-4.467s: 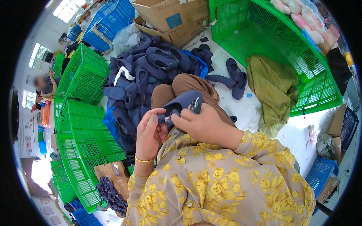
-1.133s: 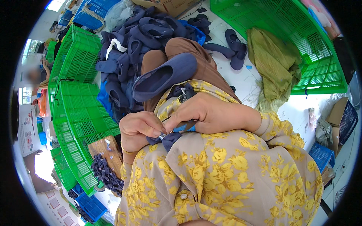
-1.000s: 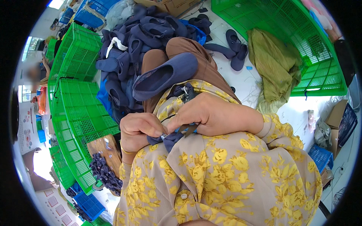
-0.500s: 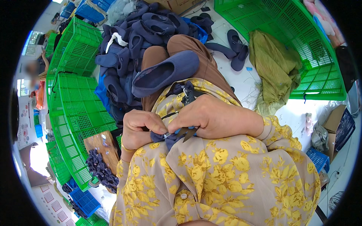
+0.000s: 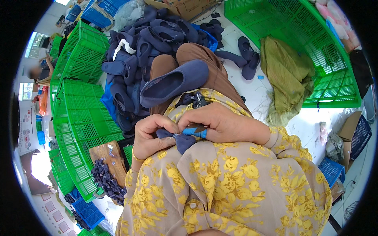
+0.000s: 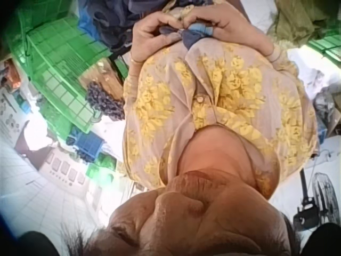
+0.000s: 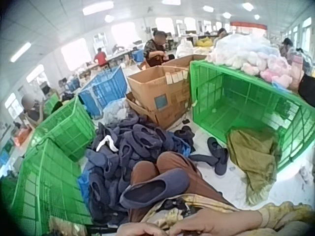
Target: The person sits on the floor and uses scissors to trim excess threads and fabric from the edges of a dark blue slip-on shoe. They repeatedly pick up shoes from a nearby pile, trim specific areas, and place them back down.
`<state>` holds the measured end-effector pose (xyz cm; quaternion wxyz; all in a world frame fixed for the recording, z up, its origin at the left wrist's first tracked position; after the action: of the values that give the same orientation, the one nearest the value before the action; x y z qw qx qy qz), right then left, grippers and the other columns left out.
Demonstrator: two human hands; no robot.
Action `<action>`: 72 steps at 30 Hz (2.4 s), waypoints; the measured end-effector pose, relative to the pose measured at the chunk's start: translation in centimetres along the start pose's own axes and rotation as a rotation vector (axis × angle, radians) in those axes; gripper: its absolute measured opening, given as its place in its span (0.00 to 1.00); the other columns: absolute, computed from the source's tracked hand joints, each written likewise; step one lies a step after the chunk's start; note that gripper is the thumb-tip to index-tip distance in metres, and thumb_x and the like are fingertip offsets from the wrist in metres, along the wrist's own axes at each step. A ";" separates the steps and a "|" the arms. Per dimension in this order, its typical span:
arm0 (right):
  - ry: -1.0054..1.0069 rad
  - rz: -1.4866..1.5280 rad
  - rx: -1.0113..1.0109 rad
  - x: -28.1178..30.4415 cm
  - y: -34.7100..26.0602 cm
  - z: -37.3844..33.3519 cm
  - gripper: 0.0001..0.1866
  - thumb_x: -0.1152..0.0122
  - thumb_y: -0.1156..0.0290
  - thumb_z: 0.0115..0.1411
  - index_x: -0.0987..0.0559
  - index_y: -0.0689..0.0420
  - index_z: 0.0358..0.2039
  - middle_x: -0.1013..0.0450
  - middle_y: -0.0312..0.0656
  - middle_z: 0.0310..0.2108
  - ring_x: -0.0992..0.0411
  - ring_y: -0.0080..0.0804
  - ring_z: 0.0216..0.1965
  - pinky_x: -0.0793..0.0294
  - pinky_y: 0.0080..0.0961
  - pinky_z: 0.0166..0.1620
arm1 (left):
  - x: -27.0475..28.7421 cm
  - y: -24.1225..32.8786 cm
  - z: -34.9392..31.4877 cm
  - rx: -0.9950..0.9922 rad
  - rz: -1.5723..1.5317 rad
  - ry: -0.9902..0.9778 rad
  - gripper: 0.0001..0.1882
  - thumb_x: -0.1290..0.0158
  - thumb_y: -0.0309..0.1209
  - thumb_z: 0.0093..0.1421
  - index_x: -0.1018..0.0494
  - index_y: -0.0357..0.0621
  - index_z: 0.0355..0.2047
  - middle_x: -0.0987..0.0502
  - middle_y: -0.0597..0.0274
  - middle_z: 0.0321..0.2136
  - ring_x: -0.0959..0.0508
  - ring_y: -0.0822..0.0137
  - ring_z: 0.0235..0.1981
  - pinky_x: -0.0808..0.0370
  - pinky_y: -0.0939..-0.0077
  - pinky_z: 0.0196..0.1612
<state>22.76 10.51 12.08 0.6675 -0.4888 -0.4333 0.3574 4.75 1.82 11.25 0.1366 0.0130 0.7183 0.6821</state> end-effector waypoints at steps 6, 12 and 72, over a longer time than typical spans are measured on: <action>-0.040 0.020 -0.033 -0.2 0.5 0.3 0.10 0.44 0.77 0.58 0.28 0.55 0.42 0.28 0.32 0.30 0.31 0.22 0.29 0.34 0.20 0.31 | 0.1 -0.2 0.1 -0.014 -0.005 0.025 0.11 0.37 0.19 0.51 0.24 0.37 0.36 0.22 0.65 0.33 0.24 0.79 0.33 0.28 0.86 0.37; -0.032 0.123 -0.065 -0.8 2.0 0.3 0.12 0.47 0.79 0.57 0.29 0.56 0.42 0.28 0.36 0.30 0.29 0.27 0.31 0.32 0.24 0.35 | -0.1 -0.1 0.0 0.006 0.011 0.114 0.11 0.37 0.19 0.49 0.25 0.35 0.32 0.21 0.57 0.31 0.23 0.73 0.32 0.27 0.82 0.36; -0.214 -0.388 0.202 1.6 -3.3 0.7 0.21 0.42 0.79 0.43 0.25 0.57 0.42 0.28 0.41 0.28 0.27 0.44 0.30 0.29 0.39 0.31 | 1.0 2.3 0.8 -0.345 0.486 -0.182 0.14 0.42 0.15 0.42 0.21 0.40 0.31 0.19 0.58 0.31 0.19 0.62 0.33 0.24 0.75 0.35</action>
<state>22.89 11.27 15.76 0.7195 -0.2865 -0.5494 0.3137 3.60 2.96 13.27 0.0337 0.2219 0.5525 0.8027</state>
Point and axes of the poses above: each hand's wrist, its own z-axis towards the middle knuckle, its own x-axis out of the back of the hand, y = z × x, the point moved 3 cm from there along z, towards the middle knuckle
